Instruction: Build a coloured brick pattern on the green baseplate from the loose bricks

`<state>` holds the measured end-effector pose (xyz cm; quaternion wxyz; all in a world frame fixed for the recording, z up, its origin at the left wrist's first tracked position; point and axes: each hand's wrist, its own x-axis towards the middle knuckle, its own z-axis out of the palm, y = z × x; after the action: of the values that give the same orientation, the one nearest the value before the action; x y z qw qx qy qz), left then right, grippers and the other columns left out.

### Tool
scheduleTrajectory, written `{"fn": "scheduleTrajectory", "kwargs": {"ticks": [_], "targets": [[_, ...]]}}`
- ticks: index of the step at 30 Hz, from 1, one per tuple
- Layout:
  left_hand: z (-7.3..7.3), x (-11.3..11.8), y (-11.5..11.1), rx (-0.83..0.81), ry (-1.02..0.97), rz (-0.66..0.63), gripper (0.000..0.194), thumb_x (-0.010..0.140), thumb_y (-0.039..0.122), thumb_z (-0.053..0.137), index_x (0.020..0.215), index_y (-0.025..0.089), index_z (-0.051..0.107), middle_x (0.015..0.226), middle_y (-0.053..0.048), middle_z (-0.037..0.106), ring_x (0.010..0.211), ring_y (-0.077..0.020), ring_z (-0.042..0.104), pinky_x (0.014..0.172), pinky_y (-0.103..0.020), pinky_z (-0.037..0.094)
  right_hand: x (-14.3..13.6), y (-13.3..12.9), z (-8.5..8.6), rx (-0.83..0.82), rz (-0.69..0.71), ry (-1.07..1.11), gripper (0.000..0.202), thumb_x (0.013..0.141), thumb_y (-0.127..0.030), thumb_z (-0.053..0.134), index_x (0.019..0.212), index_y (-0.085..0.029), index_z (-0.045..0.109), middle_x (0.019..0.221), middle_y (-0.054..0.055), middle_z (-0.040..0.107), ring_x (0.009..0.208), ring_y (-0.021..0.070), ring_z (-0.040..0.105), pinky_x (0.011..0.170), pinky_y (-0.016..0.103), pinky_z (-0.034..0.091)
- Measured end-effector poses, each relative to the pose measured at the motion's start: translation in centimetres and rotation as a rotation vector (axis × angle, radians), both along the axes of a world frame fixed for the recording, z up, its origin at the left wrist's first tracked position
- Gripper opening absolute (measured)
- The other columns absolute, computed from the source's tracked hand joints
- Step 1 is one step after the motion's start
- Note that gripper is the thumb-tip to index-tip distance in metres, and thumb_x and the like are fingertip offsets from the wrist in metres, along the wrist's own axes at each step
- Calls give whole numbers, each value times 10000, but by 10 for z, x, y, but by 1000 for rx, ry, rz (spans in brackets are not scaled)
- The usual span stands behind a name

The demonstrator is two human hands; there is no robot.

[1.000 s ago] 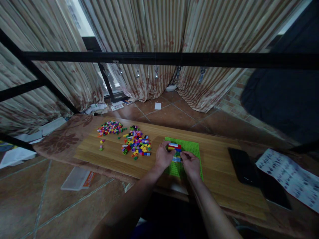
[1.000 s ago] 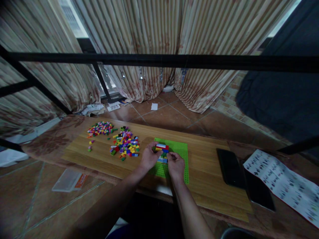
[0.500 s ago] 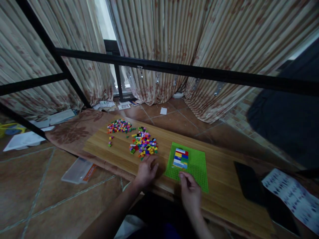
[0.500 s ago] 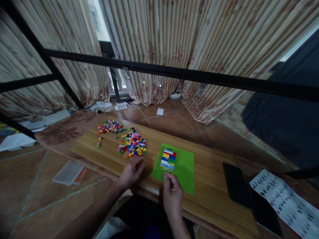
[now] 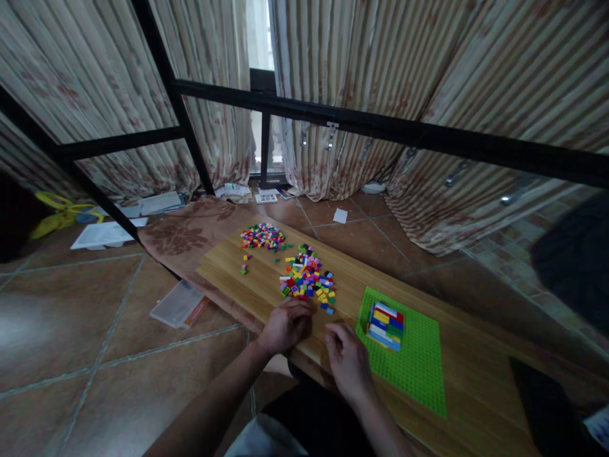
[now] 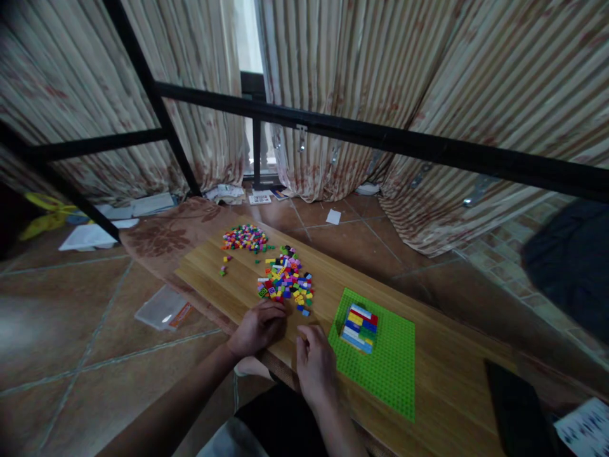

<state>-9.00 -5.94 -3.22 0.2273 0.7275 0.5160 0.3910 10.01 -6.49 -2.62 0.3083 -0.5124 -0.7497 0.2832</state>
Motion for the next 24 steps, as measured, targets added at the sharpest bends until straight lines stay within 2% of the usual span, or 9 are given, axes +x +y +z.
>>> {"fn": "scheduleTrajectory", "kwargs": {"ticks": [7, 10, 12, 17, 21, 24], "targets": [[-9, 1, -2, 1, -44, 18, 239, 684, 27, 510, 808, 187, 639, 906, -56, 670, 890, -195, 601, 834, -344, 492, -24, 57, 1, 96, -104, -155, 279, 864, -258, 452, 1079, -182, 612, 1005, 97, 621, 867, 221, 609, 767, 341, 474], [-10, 1, -1, -10, -47, 14, 259, 655, 20, 506, 802, 192, 633, 908, -54, 669, 897, -201, 604, 844, -350, 490, -29, 81, -1, 144, -183, -236, 340, 852, -275, 474, 1152, -161, 587, 1038, 126, 606, 896, 243, 603, 800, 356, 463], [-11, 0, -1, -25, -42, 15, 255, 661, 26, 507, 807, 194, 630, 913, -54, 668, 899, -203, 605, 841, -348, 491, -33, 91, -4, 155, -188, -265, 352, 851, -279, 481, 1163, -153, 585, 1042, 137, 602, 946, 255, 596, 834, 357, 455], [-10, 1, -2, -36, -44, 17, 265, 672, 27, 498, 825, 199, 628, 927, -55, 667, 916, -204, 601, 849, -342, 487, -40, 86, -11, 125, -69, -177, 341, 867, -277, 465, 1160, -164, 598, 1072, 122, 591, 1002, 244, 590, 877, 363, 466], [-8, 2, -2, -30, -59, 6, 288, 650, 18, 500, 823, 209, 629, 951, -43, 677, 936, -204, 600, 877, -346, 477, -41, 79, -10, 117, 51, -20, 262, 867, -269, 474, 1029, -191, 665, 1085, 99, 605, 991, 205, 596, 878, 329, 481], [-7, 2, -1, -36, -60, 3, 276, 653, 29, 506, 824, 206, 632, 950, -49, 678, 929, -209, 602, 871, -352, 478, -42, 88, -5, 92, 36, 28, 252, 880, -264, 450, 936, -194, 685, 993, 79, 645, 916, 188, 617, 821, 304, 490]]}}
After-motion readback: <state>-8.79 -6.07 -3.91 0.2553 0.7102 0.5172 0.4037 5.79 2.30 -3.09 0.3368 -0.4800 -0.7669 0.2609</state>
